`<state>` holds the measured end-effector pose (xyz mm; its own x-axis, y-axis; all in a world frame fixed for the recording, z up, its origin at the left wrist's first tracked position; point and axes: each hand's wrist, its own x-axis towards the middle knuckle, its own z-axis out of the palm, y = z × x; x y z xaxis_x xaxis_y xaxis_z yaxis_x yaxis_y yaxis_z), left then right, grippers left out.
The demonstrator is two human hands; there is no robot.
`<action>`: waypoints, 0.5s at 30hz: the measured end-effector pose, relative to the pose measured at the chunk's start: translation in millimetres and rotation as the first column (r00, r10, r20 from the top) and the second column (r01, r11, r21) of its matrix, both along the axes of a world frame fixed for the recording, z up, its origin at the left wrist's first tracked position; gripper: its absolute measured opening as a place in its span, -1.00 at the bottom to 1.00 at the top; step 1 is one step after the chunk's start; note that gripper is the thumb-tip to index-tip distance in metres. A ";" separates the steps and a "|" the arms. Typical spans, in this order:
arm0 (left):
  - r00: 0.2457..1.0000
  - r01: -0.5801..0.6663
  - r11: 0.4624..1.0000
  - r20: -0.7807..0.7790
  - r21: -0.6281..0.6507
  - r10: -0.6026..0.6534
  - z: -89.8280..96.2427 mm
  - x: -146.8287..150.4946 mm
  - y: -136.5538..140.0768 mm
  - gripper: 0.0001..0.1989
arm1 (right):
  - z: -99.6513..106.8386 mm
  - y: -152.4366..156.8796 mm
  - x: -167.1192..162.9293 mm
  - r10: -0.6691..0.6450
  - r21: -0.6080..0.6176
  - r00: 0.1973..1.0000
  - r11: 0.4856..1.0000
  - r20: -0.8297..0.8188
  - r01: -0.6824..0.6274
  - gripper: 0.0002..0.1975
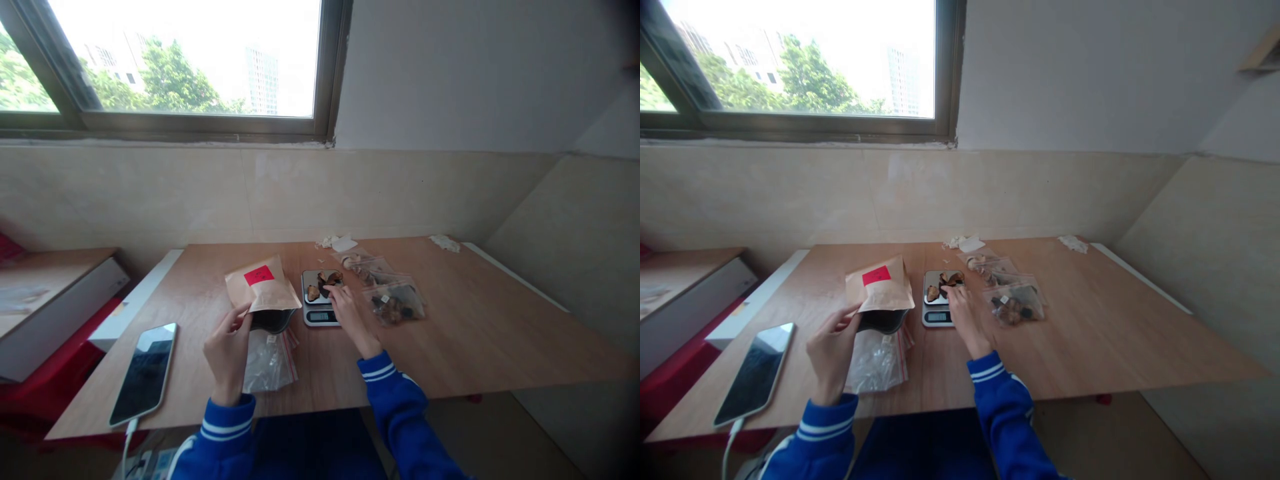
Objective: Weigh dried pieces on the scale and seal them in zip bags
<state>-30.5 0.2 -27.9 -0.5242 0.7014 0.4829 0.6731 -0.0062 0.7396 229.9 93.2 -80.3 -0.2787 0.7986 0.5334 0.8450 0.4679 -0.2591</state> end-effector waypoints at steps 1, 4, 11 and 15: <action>1.000 -0.004 1.000 0.002 -0.002 0.004 0.2 -0.6 -0.3 -0.73 | -2.4 3.7 -0.7 0.004 -0.007 0.999 1.000 0.049 -0.003 -0.60; 1.000 -0.009 1.000 0.009 -0.008 0.009 1.2 -2.7 -0.7 -0.71 | -9.6 10.8 -2.0 0.024 -0.030 0.997 0.999 0.076 -0.022 -0.57; 1.000 -0.012 1.000 -0.014 0.000 0.011 4.2 -2.8 -0.5 -0.74 | -14.1 0.2 -1.1 0.073 -0.036 0.986 0.996 -0.148 -0.079 -0.61; 0.999 -0.007 1.000 -0.034 0.010 0.008 4.5 -1.0 -1.5 -0.76 | -5.6 -9.2 -2.8 0.072 -0.033 0.966 0.996 -0.246 -0.082 -0.65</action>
<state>-31.5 -1.3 -23.4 -0.5128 0.6926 0.5072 0.6976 -0.0081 0.7164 227.1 84.0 -85.9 -0.2053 0.8031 0.5593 0.7151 0.5133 -0.4745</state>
